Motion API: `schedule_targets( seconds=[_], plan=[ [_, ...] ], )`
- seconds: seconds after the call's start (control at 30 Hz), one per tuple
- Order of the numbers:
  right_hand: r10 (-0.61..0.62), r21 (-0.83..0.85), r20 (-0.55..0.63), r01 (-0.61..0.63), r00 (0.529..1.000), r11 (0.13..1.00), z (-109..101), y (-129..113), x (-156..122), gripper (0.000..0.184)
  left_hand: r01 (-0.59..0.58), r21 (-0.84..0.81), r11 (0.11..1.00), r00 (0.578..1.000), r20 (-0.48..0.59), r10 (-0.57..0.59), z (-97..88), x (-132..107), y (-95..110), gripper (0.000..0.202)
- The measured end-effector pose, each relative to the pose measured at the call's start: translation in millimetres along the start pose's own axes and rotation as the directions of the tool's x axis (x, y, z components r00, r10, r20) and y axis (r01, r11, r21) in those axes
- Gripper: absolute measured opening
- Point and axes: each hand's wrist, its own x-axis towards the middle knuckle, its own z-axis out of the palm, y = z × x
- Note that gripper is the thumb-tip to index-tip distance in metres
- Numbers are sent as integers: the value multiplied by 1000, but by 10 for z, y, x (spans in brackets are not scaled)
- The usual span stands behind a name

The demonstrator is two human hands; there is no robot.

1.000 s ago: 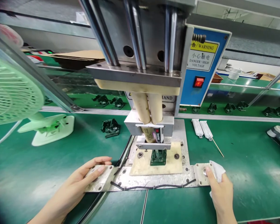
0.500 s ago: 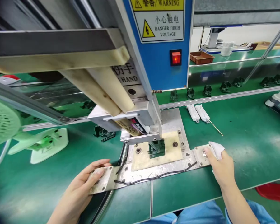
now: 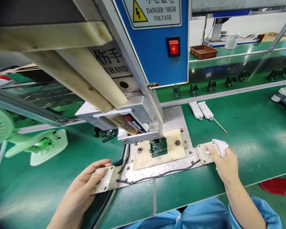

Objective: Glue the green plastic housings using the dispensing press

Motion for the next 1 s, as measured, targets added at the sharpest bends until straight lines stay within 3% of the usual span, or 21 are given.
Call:
schedule_targets(
  seconds=[0.5, 0.7, 0.83, 1.0],
  plan=[
    [-34, 10, -42, 34, 999, 999, -31, -2, 2, 65, 70, 63, 996, 995, 67, -74, -39, 16, 20, 53],
    [-49, 25, -43, 50, 998, 998, -42, 126, 77, 67, 19, 67, 998, 998, 66, -23, -45, 32, -18, 52],
    [-71, -1, -56, 71, 996, 997, -58, 222, 168, 70, 24, 86, 996, 992, 122, -35, -69, 71, -35, 53],
    [-72, -35, -36, 70, 997, 997, -80, 209, 193, 71, 28, 62, 998, 991, 128, -36, -95, 109, -76, 55]
  ],
)
